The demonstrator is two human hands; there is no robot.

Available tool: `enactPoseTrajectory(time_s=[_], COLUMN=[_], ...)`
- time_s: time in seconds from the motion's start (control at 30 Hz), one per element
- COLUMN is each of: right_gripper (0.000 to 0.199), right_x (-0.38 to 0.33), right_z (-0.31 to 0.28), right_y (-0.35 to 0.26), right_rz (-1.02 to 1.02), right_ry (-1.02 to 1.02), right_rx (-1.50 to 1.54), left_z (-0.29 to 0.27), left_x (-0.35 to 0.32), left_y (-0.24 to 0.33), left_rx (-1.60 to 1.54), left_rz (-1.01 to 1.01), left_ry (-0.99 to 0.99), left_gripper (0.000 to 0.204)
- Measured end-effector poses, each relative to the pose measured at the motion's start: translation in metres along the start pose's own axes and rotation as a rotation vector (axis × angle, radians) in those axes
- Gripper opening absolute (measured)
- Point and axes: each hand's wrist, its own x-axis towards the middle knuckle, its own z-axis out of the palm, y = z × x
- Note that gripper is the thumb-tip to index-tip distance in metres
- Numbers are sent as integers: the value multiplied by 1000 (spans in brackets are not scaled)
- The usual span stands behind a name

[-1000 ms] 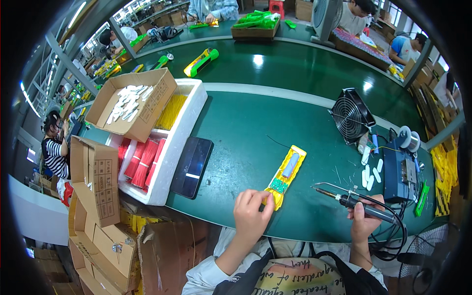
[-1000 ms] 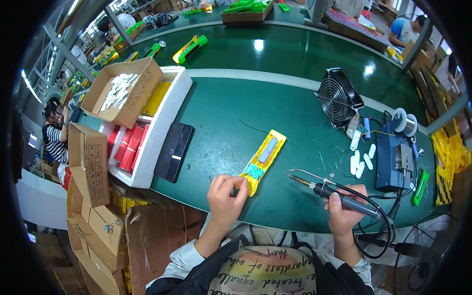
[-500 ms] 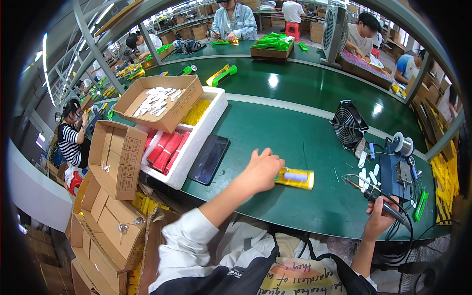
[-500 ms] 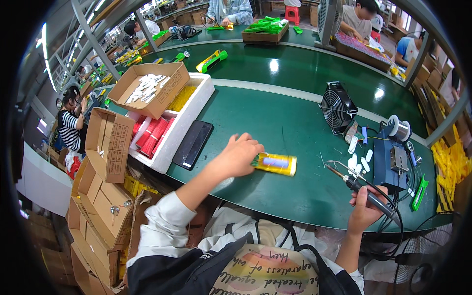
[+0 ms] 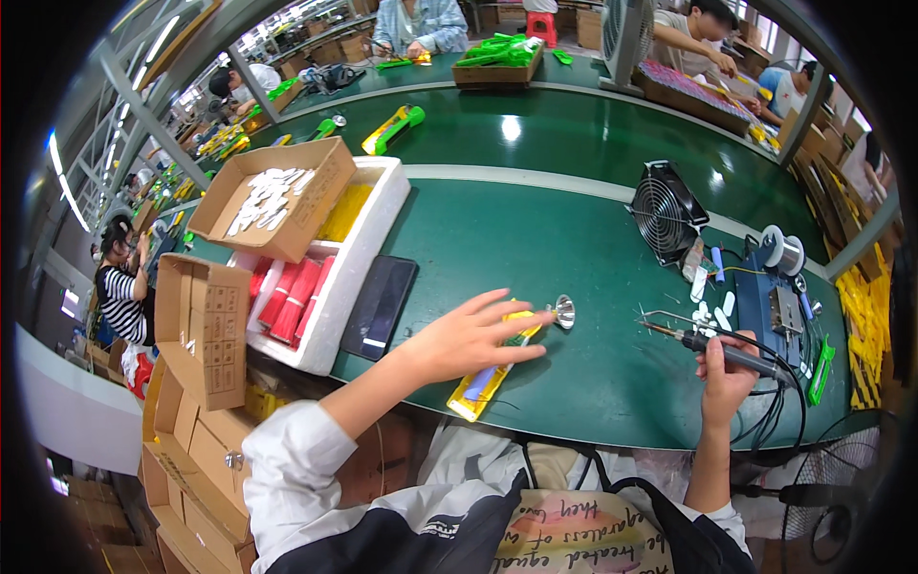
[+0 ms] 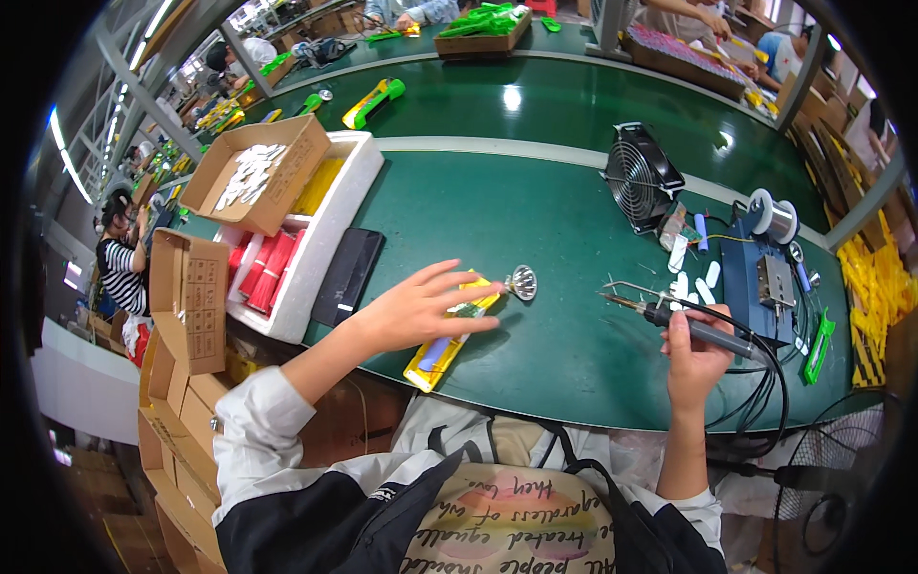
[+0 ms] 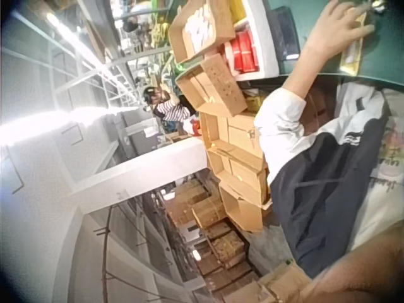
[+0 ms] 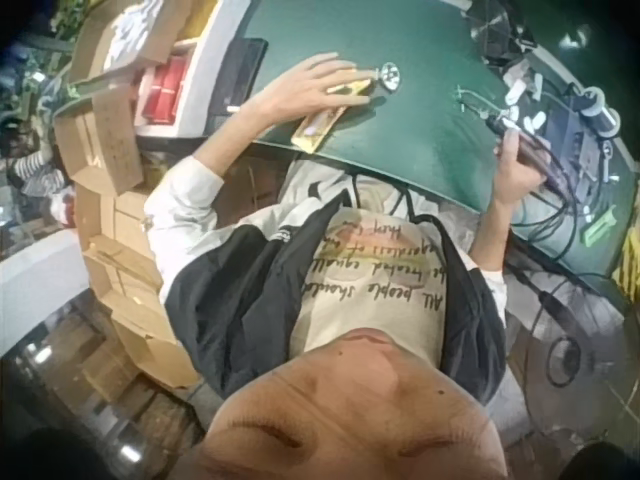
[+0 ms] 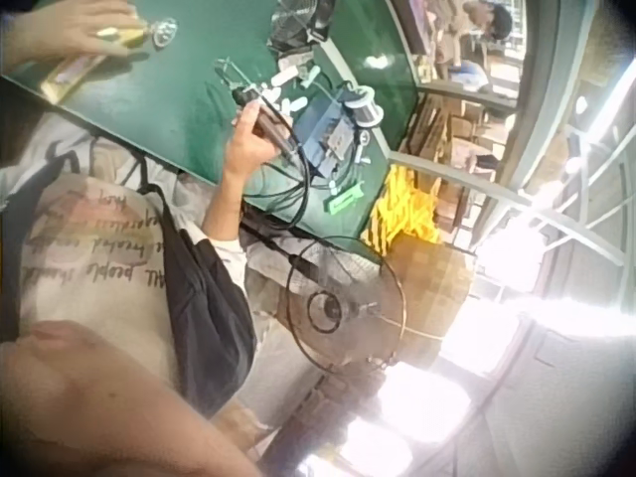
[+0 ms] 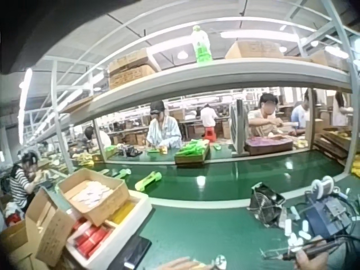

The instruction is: The person assembles flashlights on a production line by soldering wires and electronic components into flashlight casings with a soldering iron, fitting the parts together, and placing the assembled flashlights onto the conveyor belt.

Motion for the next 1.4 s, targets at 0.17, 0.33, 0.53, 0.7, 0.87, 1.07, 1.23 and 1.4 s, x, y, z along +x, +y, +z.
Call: enactPoseTrajectory(time_s=[0.17,0.33,0.53,0.7,0.87,1.07,1.23,1.4], right_gripper=[17,18,16,19,23,31,31,31], right_x=[4,10,13,17,23,24,26,24], right_z=[1,0,-2,2,32,74,91,97], right_y=[5,10,15,10,-15,-33,-22,-17], right_rz=[41,69,128,148,35,9,32,53], right_ry=[30,9,-26,-43,-125,-392,-502,-489], right_rx=[-50,-91,-168,-165,-144,-24,-50,-16], left_z=[-11,-4,8,19,27,24,22,22], left_x=[-31,-36,-38,-22,-7,-7,-7,1], left_y=[20,34,28,45,65,71,64,67], left_rx=[-541,-582,-526,-651,-752,-703,-735,-844], left_rz=[-484,-513,-440,-757,-1124,-1217,-1208,-1263], left_ry=[146,159,183,465,653,641,659,701], left_gripper=[29,24,22,18,13,17,18,18])
